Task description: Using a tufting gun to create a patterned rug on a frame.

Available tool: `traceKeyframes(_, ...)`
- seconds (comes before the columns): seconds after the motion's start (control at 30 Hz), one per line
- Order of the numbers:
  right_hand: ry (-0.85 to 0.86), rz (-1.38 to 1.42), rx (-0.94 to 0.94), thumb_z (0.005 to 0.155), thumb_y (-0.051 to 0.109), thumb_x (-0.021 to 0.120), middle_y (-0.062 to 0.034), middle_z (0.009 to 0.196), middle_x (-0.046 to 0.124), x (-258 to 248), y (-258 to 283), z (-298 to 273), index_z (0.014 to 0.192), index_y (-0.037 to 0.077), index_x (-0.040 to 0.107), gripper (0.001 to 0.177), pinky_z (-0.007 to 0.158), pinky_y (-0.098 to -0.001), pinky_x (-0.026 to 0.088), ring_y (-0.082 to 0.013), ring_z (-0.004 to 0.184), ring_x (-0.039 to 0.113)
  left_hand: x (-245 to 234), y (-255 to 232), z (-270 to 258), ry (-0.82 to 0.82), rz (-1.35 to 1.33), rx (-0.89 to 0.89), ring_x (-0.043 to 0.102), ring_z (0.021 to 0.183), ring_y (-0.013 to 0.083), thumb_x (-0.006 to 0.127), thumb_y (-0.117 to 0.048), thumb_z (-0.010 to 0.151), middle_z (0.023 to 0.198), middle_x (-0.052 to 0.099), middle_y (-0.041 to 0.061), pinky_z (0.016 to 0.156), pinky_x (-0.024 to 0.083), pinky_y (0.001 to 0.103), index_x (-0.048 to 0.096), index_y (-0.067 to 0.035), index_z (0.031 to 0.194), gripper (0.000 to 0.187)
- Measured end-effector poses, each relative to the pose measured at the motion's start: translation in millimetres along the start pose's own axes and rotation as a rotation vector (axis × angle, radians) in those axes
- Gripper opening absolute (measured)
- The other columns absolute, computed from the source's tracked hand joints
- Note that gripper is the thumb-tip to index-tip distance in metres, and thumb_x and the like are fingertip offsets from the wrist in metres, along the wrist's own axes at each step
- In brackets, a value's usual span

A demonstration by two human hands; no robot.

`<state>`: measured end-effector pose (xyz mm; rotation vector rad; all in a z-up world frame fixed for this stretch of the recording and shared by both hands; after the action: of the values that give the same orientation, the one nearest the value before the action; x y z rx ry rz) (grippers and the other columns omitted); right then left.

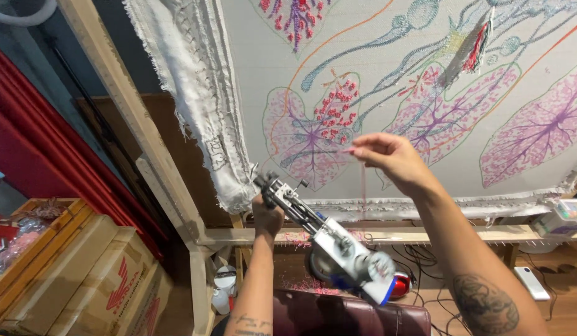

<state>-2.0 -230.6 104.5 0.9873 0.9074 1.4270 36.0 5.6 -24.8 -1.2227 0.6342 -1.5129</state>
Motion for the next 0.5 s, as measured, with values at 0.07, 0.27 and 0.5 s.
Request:
traceKeyframes(0.07, -0.018, 0.007, -0.022, 0.074, 0.001, 0.070, -0.0092, 0.080, 0.066, -9.0, 6.0, 2.9, 0.101, 0.001, 0.064, 0.027, 0.059, -0.0178, 0.051, -0.0098, 0.065, 0.061, 1.1, 24.5, 13.5, 0.033, 0.332, 0.213, 0.049, 0.062, 0.0145, 0.053, 0.002, 0.063, 0.050, 0.053, 0.012, 0.063, 0.043, 0.027, 0.057, 0.001, 0.062, 0.005)
traceKeyframes(0.27, -0.060, 0.142, -0.045, 0.079, 0.007, 0.067, -0.0088, 0.084, 0.065, -35.4, 24.5, 1.2, 0.103, 0.008, 0.062, 0.025, 0.050, -0.0131, 0.044, -0.0049, 0.059, 0.054, -0.2, 18.5, 25.0, -0.046, 0.090, 0.085, 0.046, 0.053, 0.0069, 0.072, -0.003, 0.073, 0.052, 0.055, 0.002, 0.057, 0.039, 0.019, 0.060, -0.007, 0.060, 0.018)
traceKeyframes(0.5, -0.035, -0.029, -0.031, 0.074, 0.007, 0.072, -0.0060, 0.088, 0.067, 0.8, -12.8, 21.5, 0.104, 0.005, 0.063, 0.032, 0.061, -0.0164, 0.052, -0.0065, 0.069, 0.062, 28.8, 31.1, 27.5, 0.190, -0.212, -0.122, 0.054, 0.057, 0.0058, 0.058, -0.025, 0.079, 0.070, 0.064, 0.005, 0.057, 0.041, 0.017, 0.063, -0.004, 0.080, 0.021)
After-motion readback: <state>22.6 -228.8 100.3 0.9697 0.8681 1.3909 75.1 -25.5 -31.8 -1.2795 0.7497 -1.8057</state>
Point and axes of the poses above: each hand's wrist, its own z-axis towards the middle knuckle, its own x-axis out of the palm, y = z × x, the point moved 1 cm from there along z, towards the middle knuckle
